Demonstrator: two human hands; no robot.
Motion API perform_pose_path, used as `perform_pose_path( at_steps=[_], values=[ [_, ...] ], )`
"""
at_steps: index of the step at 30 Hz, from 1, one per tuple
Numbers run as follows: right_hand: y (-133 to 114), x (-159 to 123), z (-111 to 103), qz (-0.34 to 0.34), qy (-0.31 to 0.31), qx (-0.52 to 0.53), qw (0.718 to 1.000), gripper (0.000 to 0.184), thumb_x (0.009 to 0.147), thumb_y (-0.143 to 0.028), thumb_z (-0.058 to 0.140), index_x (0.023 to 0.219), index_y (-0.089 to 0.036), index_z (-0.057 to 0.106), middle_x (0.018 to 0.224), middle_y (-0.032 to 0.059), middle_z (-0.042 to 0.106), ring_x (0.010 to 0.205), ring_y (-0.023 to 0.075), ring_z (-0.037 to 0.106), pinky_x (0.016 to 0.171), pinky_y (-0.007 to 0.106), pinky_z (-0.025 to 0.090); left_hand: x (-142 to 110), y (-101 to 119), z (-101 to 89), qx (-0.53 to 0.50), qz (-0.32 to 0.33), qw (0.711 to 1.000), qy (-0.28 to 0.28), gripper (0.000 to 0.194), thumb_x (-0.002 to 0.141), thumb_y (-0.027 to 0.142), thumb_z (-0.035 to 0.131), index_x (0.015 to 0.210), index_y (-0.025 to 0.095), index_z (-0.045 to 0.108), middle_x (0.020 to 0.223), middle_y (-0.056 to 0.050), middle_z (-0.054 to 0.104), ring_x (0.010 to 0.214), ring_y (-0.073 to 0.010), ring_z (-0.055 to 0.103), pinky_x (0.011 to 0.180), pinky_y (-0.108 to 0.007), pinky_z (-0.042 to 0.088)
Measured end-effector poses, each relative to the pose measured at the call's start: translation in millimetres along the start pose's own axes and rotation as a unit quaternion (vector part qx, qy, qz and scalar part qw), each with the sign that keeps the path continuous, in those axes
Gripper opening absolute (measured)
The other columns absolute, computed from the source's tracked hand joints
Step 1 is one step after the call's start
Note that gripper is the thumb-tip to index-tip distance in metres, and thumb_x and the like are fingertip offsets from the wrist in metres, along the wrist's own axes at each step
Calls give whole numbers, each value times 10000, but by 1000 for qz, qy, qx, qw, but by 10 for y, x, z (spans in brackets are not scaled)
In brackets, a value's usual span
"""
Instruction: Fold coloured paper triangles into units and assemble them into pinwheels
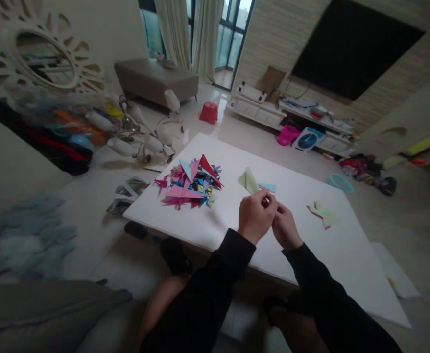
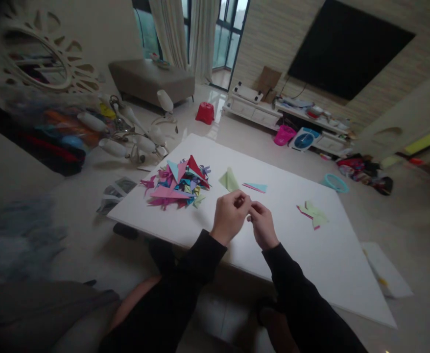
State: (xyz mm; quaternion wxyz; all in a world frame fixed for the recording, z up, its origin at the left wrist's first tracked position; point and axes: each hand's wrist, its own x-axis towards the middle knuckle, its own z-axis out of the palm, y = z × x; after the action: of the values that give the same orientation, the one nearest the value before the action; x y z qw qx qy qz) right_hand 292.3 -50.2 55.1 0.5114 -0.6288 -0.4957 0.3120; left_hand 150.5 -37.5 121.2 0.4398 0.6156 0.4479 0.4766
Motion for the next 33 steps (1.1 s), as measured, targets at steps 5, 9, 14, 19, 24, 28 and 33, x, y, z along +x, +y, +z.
perform_pose_path(
  at_steps=[5, 9, 14, 19, 24, 28, 33],
  values=[
    [134, -523, -645, 95, 142, 121, 978, 274, 747, -454, 765, 848, -238, 631, 787, 26, 661, 704, 170, 626, 535, 258, 415, -44, -132, 297, -44, -91, 993, -61, 206, 872, 275, 552, 729, 167, 653, 608, 5, 633, 586, -116, 599, 586, -219, 438],
    [185, -648, -698, 109, 134, 150, 973, 279, 750, -467, 750, 843, -236, 624, 796, 30, 660, 707, 172, 617, 556, 269, 419, -102, -221, 582, -109, -187, 964, -155, 166, 852, 227, 570, 804, 123, 690, 749, -44, 705, 544, -94, 593, 530, -214, 436],
    [128, -645, -810, 132, 120, 182, 967, 306, 679, -456, 797, 813, -215, 667, 769, 32, 660, 681, 157, 572, 558, 259, 378, -115, -235, 813, -183, -165, 956, -160, 221, 773, 281, 719, 920, 117, 702, 848, -42, 699, 503, -84, 584, 527, -233, 464],
    [151, -653, -963, 140, 103, 162, 971, 276, 712, -430, 795, 852, -205, 719, 820, 34, 701, 766, 173, 598, 634, 282, 409, -76, -278, 923, -208, -122, 963, -119, 292, 754, 413, 757, 752, 128, 695, 746, -30, 676, 566, -116, 610, 589, -257, 500],
    [131, -618, -1024, 71, 164, 101, 979, 259, 733, -381, 797, 903, -210, 701, 972, 47, 721, 861, 194, 629, 753, 332, 479, -142, -294, 989, -46, 12, 996, -74, 167, 786, 313, 743, 764, 147, 743, 723, -39, 712, 601, -140, 615, 599, -270, 482],
    [56, -645, -976, 48, 109, 146, 982, 268, 746, -372, 811, 925, -215, 686, 995, 48, 728, 899, 206, 671, 788, 347, 518, -249, -296, 1014, 57, 146, 987, -46, 45, 800, 184, 716, 786, 174, 758, 732, -27, 722, 647, -149, 628, 642, -280, 493],
    [50, -663, -891, 32, 102, 206, 973, 256, 751, -375, 823, 880, -213, 672, 938, 38, 739, 964, 215, 686, 845, 354, 539, -301, -341, 1024, 85, 227, 969, -48, 172, 718, 27, 703, 788, 176, 751, 889, -67, 763, 929, -223, 707, 820, -329, 538]
  ],
)
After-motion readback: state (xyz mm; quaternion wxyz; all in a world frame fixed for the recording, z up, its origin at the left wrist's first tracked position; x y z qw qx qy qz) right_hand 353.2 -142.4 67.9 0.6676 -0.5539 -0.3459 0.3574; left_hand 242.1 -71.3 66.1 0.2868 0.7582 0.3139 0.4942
